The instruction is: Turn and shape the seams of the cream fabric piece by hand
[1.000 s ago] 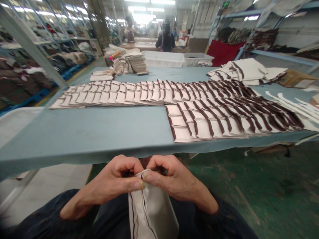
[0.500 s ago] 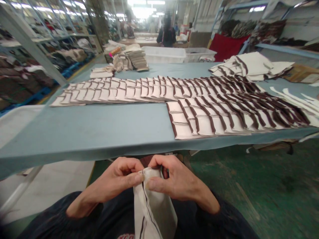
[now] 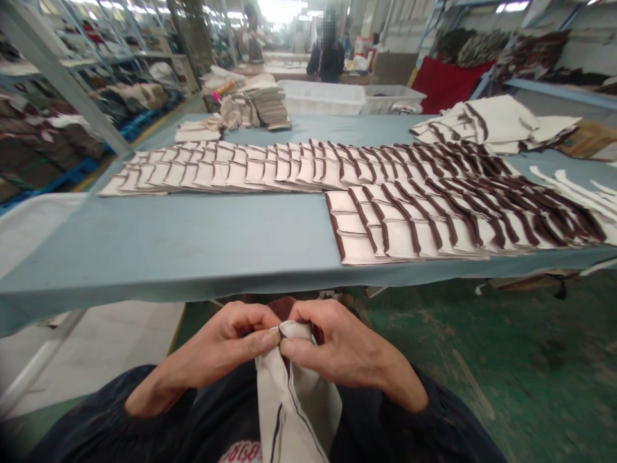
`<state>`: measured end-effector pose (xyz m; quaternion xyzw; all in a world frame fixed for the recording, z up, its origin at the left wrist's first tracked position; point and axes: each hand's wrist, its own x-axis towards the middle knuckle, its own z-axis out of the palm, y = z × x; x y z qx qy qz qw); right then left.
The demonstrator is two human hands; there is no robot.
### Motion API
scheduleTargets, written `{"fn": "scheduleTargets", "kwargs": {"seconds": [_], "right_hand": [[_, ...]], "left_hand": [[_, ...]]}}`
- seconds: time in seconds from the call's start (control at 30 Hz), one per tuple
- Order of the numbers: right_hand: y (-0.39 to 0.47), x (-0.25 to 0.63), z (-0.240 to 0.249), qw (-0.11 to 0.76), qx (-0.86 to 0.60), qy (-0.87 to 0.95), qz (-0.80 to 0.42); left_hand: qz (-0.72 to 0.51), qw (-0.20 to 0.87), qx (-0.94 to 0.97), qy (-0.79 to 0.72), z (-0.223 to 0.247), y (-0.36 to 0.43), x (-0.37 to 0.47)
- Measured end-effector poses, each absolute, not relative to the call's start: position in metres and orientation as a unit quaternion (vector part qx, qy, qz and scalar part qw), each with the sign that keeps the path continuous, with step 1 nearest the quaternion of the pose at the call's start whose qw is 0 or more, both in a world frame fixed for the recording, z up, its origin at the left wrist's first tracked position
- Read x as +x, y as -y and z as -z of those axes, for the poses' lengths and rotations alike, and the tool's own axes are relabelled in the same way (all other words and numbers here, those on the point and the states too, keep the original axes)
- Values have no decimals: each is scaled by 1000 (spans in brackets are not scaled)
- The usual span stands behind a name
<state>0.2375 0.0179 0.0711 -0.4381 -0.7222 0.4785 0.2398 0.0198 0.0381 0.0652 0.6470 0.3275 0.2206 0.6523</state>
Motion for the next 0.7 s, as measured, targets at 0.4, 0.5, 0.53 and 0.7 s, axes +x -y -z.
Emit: {"fn": "scheduleTargets", "kwargs": {"seconds": [0.4, 0.5, 0.53, 0.7], "right_hand": [[-20, 232, -54, 249, -444, 756, -413], [-19, 231, -50, 253, -443, 752, -417], [-18, 231, -49, 254, -444, 750, -420], [-16, 227, -46, 259, -440, 729, -455]], "left_hand": [[-272, 575, 655, -408, -67, -31, 32], [-281, 577, 648, -410, -65, -28, 34], [-285, 576, 649, -408, -64, -28, 35], [-296, 590, 637, -398, -56, -27, 31]]}}
